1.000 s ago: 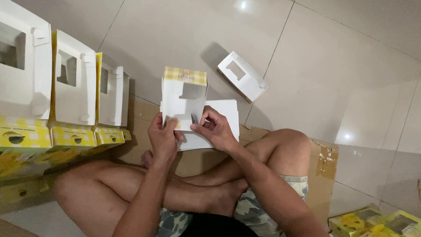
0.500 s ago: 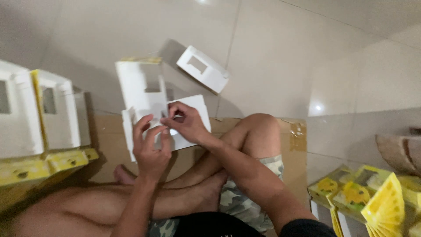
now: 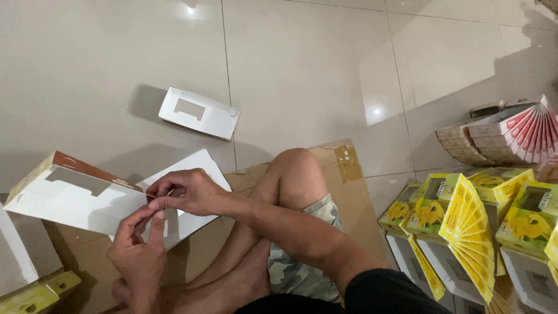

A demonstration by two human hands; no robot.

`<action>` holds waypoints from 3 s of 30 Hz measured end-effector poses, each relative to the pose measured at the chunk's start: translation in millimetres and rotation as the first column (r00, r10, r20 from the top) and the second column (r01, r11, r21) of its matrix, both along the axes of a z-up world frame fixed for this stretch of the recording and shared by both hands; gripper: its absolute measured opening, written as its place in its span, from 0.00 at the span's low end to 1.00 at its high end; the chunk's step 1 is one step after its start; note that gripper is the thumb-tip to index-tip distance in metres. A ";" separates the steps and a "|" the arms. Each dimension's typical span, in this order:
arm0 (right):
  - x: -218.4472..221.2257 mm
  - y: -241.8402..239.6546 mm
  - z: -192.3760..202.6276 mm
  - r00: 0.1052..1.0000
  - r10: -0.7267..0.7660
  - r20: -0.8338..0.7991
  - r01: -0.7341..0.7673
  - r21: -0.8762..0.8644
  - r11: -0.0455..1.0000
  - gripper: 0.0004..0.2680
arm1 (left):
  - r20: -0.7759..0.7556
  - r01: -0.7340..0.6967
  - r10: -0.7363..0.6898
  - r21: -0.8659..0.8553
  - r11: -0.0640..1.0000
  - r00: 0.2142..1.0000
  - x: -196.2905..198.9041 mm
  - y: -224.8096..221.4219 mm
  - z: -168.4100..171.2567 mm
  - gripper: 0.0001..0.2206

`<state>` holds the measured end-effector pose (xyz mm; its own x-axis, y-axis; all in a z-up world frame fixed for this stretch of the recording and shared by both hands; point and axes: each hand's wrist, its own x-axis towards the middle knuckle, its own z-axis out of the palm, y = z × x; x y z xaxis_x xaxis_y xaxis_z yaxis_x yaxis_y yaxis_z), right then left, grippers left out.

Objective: Assembling small cardboard boxes by folding flat templates.

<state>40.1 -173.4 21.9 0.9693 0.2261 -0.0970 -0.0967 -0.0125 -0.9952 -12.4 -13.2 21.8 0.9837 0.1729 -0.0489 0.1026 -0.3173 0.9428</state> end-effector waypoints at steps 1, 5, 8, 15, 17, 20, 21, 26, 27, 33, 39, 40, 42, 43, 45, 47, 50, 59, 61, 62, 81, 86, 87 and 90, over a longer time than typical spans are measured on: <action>-0.4 0.8 -4.3 1.000 -0.003 0.000 0.003 0.000 1.000 0.08 | 0.000 0.003 -0.003 0.000 1.000 1.000 0.9 2.0 -3.8 0.07; 0.7 1.7 -17.4 0.996 0.024 -0.082 -0.013 0.131 0.991 0.08 | -0.061 -0.035 0.029 -0.105 0.994 0.998 4.5 12.2 -20.3 0.08; 2.0 -2.6 -18.0 0.992 0.079 -0.103 -0.055 0.214 0.975 0.07 | -0.093 -0.058 0.046 -0.135 0.989 0.995 3.4 16.2 -19.5 0.10; -4.2 2.3 -15.8 0.987 0.119 -0.111 -0.093 0.215 0.972 0.06 | -0.060 -0.046 0.040 -0.099 0.994 0.997 -0.8 10.4 -11.2 0.08; -6.1 3.5 -16.0 0.985 0.122 -0.125 -0.093 0.220 0.971 0.07 | -0.113 -0.054 0.050 -0.038 0.998 0.992 -0.9 6.2 3.7 0.08; -6.7 5.9 -17.6 0.983 0.115 -0.142 -0.070 0.287 0.955 0.07 | -0.102 -0.050 0.049 -0.002 0.999 0.994 -1.4 5.5 3.0 0.08; -7.4 6.5 -18.4 0.984 0.098 -0.151 -0.040 0.349 0.936 0.07 | -0.042 -0.033 0.032 -0.026 0.999 0.999 -2.5 6.0 -1.1 0.08; -20.5 28.8 -41.3 0.990 -0.009 -0.143 0.062 0.368 0.928 0.07 | -0.014 -0.158 0.157 -0.036 0.987 0.987 -3.1 12.8 -31.1 0.10; -24.3 33.0 -44.1 0.994 -0.050 -0.095 0.076 0.295 0.953 0.07 | 0.040 -0.164 0.164 -0.009 0.986 0.986 -2.9 18.0 -42.5 0.10; -37.9 34.1 -33.9 0.997 0.074 0.026 -0.078 0.230 0.970 0.07 | -0.038 -0.227 0.228 -0.355 0.907 0.973 -0.4 22.4 -41.5 0.12; -32.6 29.7 -21.6 0.982 0.189 -0.005 -0.185 0.188 0.965 0.13 | -0.112 -0.231 0.203 -0.548 0.804 0.973 1.8 18.5 -25.0 0.06; -32.8 24.6 -23.1 0.981 0.194 -0.006 -0.189 0.192 0.963 0.13 | -0.113 -0.235 0.208 -0.545 0.804 0.972 1.1 12.6 -19.3 0.06; -24.4 26.7 -23.4 0.989 0.143 0.029 -0.146 0.223 0.964 0.13 | 0.091 -0.018 0.036 -0.197 0.980 0.995 2.1 11.6 -2.8 0.11; -21.3 21.9 -33.5 0.978 0.202 0.052 -0.209 0.241 0.948 0.13 | 0.112 -0.073 0.094 -0.176 0.982 0.989 4.3 6.0 9.1 0.11; -13.9 20.9 -56.9 0.991 0.118 -0.066 -0.100 0.234 0.967 0.15 | 0.270 0.088 -0.175 0.305 0.948 0.947 6.7 0.6 32.0 0.08; -9.6 8.4 -49.2 0.990 0.137 -0.039 -0.129 0.170 0.977 0.15 | 0.235 0.133 -0.231 0.369 0.920 0.944 1.0 0.3 31.2 0.08; 3.5 2.1 -46.3 0.991 0.134 0.021 -0.135 0.131 0.982 0.17 | 0.267 0.254 -0.349 0.334 0.908 0.898 2.5 8.2 17.1 0.05; -4.8 9.9 -20.7 0.990 0.128 -0.063 -0.095 0.378 0.921 0.15 | 0.358 0.053 -0.015 -0.096 0.994 0.934 8.0 -0.2 13.8 0.06; -6.1 10.2 -19.6 0.994 0.109 -0.012 -0.097 0.370 0.924 0.15 | 0.286 0.023 0.041 -0.216 0.976 0.957 5.8 2.9 3.4 0.06; -7.4 8.9 -22.0 0.994 0.093 -0.051 -0.063 0.413 0.908 0.15 | 0.233 0.000 0.062 -0.259 0.966 0.970 4.7 3.6 0.1 0.06; -13.4 11.8 -19.6 0.987 0.123 -0.099 -0.057 0.505 0.861 0.06 | 0.079 -0.044 0.084 -0.419 0.907 0.993 -0.3 13.1 -11.8 0.09; -14.7 23.3 -59.6 0.983 0.060 -0.173 0.049 0.563 0.825 0.04 | 0.074 -0.031 0.066 -0.401 0.916 0.995 1.7 4.3 3.6 0.08; -15.5 26.4 -72.3 0.974 0.031 -0.224 0.111 0.594 0.797 0.07 | 0.061 -0.028 0.057 -0.399 0.916 0.996 1.8 0.5 12.3 0.07; -20.9 29.7 -19.5 0.947 0.007 -0.322 0.196 0.595 0.779 0.20 | -0.012 -0.076 0.081 -0.493 0.866 0.997 -1.7 -2.9 8.6 0.09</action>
